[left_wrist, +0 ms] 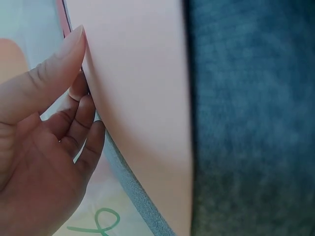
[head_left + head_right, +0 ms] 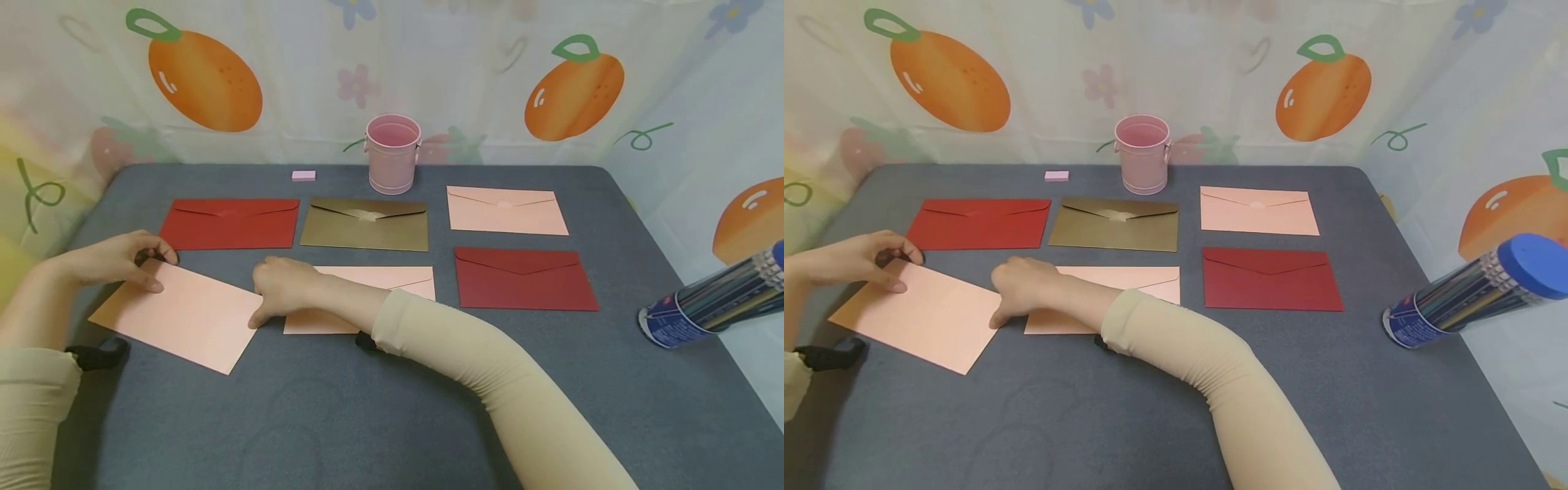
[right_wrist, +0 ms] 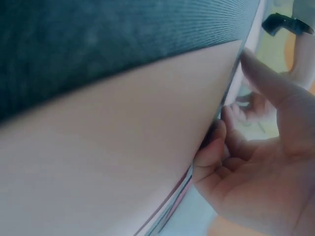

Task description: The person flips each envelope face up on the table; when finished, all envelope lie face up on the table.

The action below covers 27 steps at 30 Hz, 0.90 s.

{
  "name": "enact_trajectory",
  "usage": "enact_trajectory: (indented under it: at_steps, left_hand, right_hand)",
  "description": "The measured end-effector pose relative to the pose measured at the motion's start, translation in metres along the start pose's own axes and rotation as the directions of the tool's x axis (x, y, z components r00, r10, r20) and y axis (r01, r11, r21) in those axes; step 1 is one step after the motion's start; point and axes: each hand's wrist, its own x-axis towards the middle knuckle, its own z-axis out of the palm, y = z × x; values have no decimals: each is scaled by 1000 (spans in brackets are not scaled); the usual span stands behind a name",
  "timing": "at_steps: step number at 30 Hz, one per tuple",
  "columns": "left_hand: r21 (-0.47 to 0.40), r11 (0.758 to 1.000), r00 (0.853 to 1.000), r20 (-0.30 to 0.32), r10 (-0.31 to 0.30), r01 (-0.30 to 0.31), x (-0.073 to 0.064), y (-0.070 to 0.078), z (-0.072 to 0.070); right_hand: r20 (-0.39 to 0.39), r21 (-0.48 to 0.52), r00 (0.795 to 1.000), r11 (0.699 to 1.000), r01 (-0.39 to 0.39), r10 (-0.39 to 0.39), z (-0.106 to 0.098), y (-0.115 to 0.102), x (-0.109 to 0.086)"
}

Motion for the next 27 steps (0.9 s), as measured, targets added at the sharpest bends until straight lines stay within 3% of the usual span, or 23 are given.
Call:
enact_trajectory:
  at_steps: [8, 16, 27]
  left_hand:
    - [-1, 1000, 1000, 8, -3, 3, 2, -2, 0]
    - [-45, 997, 998, -36, 54, -55, 0, -6, -1]
    - [15, 1000, 1000, -18, -26, 26, -3, -1, -5]
  right_hand:
    - [1, 110, 999, 993, 35, -35, -1, 3, 1]
    - [13, 212, 999, 977, -33, 31, -2, 5, 5]
    - [-42, 332, 993, 939, -88, 107, -4, 9, 3]
